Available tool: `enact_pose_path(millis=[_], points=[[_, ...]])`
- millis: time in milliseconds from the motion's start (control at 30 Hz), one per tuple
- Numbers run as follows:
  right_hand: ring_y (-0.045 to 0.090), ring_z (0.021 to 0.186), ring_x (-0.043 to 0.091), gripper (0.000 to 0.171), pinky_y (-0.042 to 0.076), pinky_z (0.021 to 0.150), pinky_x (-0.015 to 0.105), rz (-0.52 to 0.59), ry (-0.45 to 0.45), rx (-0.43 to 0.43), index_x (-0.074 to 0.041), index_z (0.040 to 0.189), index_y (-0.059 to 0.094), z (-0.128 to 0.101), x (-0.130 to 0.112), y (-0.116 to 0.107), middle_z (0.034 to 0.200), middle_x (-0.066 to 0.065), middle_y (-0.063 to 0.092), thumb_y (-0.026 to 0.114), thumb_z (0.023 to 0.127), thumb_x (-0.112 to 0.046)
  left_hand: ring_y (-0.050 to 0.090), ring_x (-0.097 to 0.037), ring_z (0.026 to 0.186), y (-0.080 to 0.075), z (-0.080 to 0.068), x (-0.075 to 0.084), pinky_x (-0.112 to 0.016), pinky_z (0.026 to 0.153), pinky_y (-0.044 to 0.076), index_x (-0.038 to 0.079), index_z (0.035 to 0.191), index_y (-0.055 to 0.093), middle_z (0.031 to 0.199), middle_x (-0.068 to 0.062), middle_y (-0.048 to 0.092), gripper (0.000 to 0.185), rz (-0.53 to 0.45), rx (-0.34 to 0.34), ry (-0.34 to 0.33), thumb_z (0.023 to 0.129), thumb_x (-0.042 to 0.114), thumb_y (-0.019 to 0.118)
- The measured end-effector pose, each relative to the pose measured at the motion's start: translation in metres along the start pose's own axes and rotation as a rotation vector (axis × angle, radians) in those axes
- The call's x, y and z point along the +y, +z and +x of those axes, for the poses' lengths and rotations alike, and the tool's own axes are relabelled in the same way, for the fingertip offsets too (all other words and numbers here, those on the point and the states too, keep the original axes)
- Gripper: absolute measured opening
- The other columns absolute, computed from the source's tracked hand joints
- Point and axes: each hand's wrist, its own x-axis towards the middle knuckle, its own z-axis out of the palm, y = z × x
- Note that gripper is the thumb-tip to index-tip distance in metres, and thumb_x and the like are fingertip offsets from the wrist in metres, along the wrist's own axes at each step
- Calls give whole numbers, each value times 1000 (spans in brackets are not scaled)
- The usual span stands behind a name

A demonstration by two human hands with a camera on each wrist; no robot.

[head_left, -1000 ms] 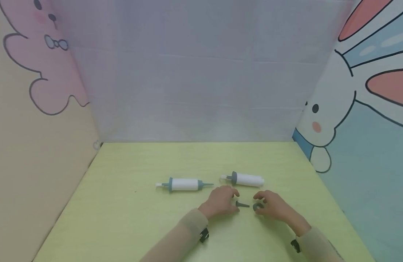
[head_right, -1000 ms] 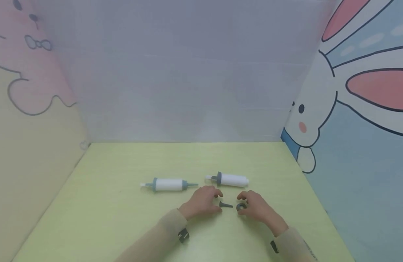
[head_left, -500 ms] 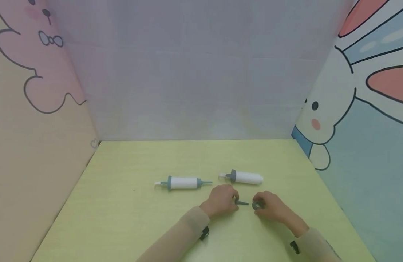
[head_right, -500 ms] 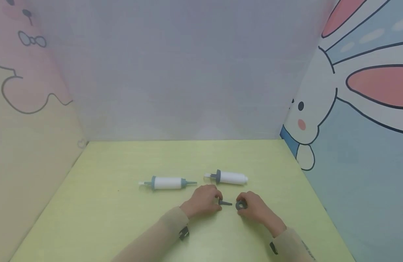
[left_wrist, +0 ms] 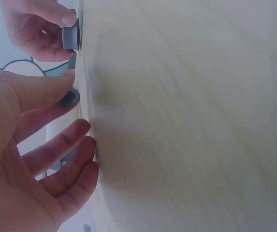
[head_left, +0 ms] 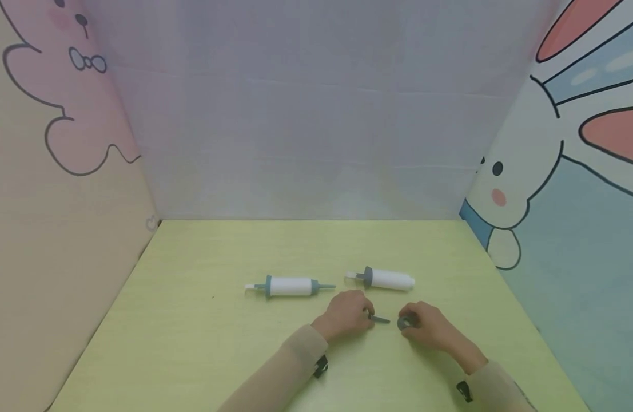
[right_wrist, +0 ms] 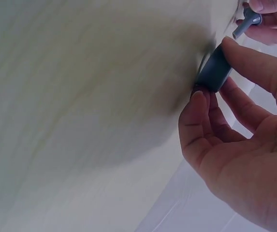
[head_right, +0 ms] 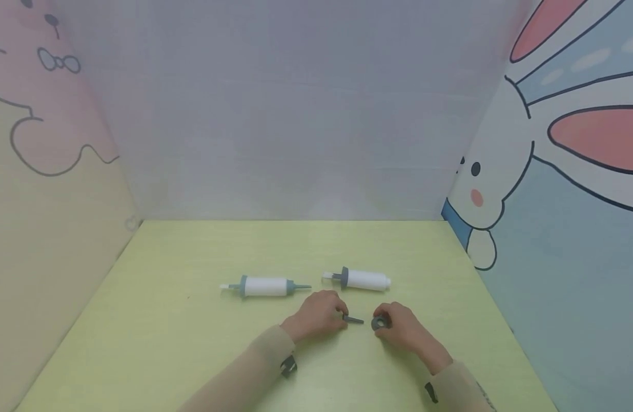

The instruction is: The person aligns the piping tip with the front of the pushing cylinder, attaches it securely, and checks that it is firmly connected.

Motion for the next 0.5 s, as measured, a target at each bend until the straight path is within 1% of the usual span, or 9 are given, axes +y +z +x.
enact_pose_path(millis=[133,233,367,500], points=[[60,99,25,29,46,88,46,2,31,-11,-11,101,65,1,0,-1,100,1,65,77,75,-14,58,-5,85,-5,-4,-3,-22,73,46,27,93,74,88,14,67,17,-53,23,24,77,33,74],[60,100,25,30,46,88,46,11,58,-13,-11,102,65,2,1,-1,102,1,65,77,75,-15,60,-5,85,-9,-6,-6,-21,76,47,25,94,74,88,14,68,17,-78,49,44,78,31,73],[60,99,22,32,47,87,44,25,87,-17,-12,105,65,3,0,-3,104,0,65,76,76,-16,61,-5,82,-12,-9,-11,-19,73,47,22,94,74,87,12,69,16,-119,84,54,79,28,72],[60,95,19,33,49,81,39,61,93,-18,-10,108,64,3,-3,-6,103,0,64,75,77,-15,60,-4,78,-14,-11,-14,-18,71,47,19,93,73,84,10,69,15,-137,96,54,79,25,73]])
